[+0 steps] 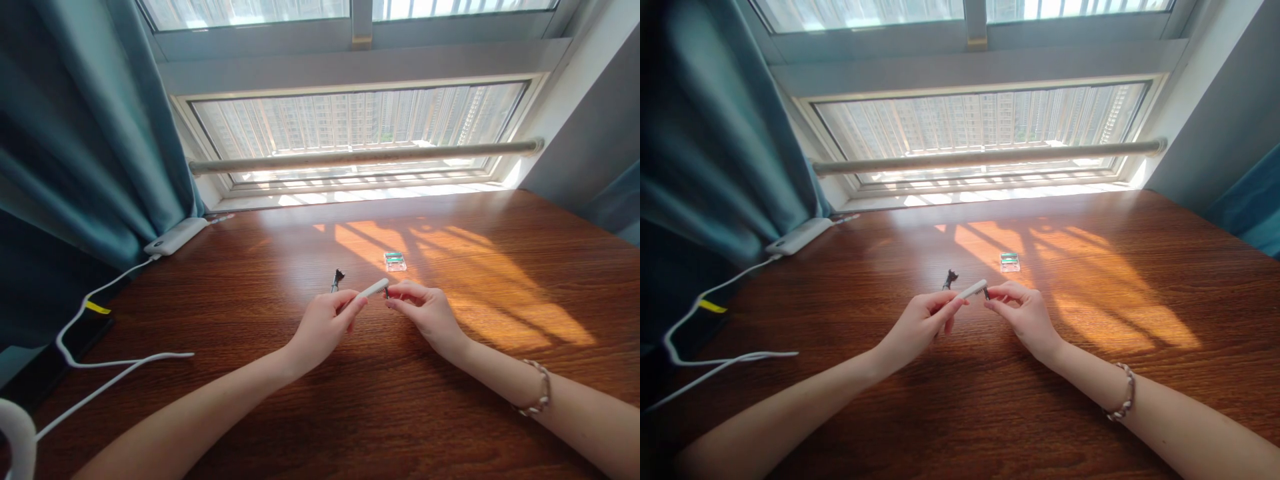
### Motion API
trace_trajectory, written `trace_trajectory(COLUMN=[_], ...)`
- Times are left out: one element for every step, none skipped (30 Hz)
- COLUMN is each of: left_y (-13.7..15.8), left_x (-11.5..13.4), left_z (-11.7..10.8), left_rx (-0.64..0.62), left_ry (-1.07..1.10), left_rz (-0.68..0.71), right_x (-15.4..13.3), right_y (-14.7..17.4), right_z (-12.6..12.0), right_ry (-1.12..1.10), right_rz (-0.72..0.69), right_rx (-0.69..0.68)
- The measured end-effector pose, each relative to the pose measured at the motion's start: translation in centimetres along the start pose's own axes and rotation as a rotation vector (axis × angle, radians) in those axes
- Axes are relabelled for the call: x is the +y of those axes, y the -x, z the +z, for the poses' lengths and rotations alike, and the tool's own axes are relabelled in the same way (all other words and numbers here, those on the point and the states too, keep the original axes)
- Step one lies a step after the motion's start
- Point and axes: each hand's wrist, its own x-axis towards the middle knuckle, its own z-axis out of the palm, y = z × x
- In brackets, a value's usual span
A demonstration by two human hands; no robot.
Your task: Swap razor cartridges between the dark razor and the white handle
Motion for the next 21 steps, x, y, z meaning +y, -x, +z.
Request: trace_trajectory(left_y=[-0.02, -0.05, -0.08, -0.11, -0.12, -0.12, -0.11, -0.09, -0.07, -0.07, -0.08, -0.1, -0.15, -0.19, -0.23, -0.26, -0.27, -0.27, -0.26, -0.24, -0.24], left_x=[0.02, 0.02, 0.01, 0.01, 0.01, 0.02, 0.03, 0.04, 0.03, 0.01, -0.03, -0.08, -0.14, -0.19, -0.21, -0.22, -0.21, -0.19, -0.17, -0.16, -0.17], left_z=[-0.04, -0.08, -0.12, -0.16, -0.17, -0.17, -0.15, -0.13, -0.1, -0.08, -0.08, -0.09, -0.13, -0.18, -0.23, -0.29, -0.33, -0.36, -0.37, -0.37, -0.35], left_rx=[-0.003, -0.006, -0.007, -0.007, -0.007, -0.009, -0.015, -0.023, -0.031, -0.036, -0.034, -0.031, -0.025, -0.021, -0.017, -0.015, -0.015, -0.019, -0.029, -0.04, -0.049], left_ry=[-0.001, 0.0, 0.004, 0.011, 0.019, 0.025, 0.029, 0.03, 0.027, 0.022, 0.017, 0.014, 0.012, 0.012, 0.014, 0.019, 0.026, 0.035, 0.043, 0.049, 0.052], left_rz=[0.001, -0.001, -0.005, -0.008, -0.009, -0.009, -0.007, -0.004, -0.002, -0.002, -0.004, -0.008, -0.01, -0.012, -0.013, -0.013, -0.012, -0.01, -0.009, -0.009, -0.013], right_x=[-0.02, -0.04, -0.05, -0.07, -0.08, -0.09, -0.09, -0.08, -0.06, -0.02, 0.02, 0.07, 0.12, 0.15, 0.18, 0.19, 0.18, 0.15, 0.11, 0.06, 0.0], right_y=[0.01, 0.02, 0.02, 0.02, 0.02, 0.02, 0.01, 0.01, 0.01, 0.01, 0.02, 0.03, 0.03, 0.03, 0.02, 0.01, 0.0, 0.0, 0.0, 0.01, 0.02], right_z=[-0.01, -0.01, -0.02, -0.02, -0.03, -0.04, -0.05, -0.07, -0.08, -0.09, -0.11, -0.12, -0.14, -0.15, -0.16, -0.17, -0.18, -0.18, -0.19, -0.19, -0.19], right_ry=[-0.007, -0.013, -0.017, -0.019, -0.016, -0.012, -0.01, -0.009, -0.009, -0.009, -0.009, -0.008, -0.008, -0.008, -0.008, -0.008, -0.007, -0.005, -0.003, -0.001, -0.001], right_rz=[-0.004, -0.006, -0.005, -0.003, 0.001, 0.005, 0.009, 0.01, 0.009, 0.008, 0.005, 0.003, 0.002, 0.001, 0.003, 0.005, 0.007, 0.007, 0.005, 0.0, -0.005], right_rx=[-0.006, -0.013, -0.018, -0.021, -0.024, -0.023, -0.02, -0.016, -0.017, -0.022, -0.028, -0.037, -0.045, -0.049, -0.047, -0.042, -0.036, -0.032, -0.03, -0.032, -0.036])
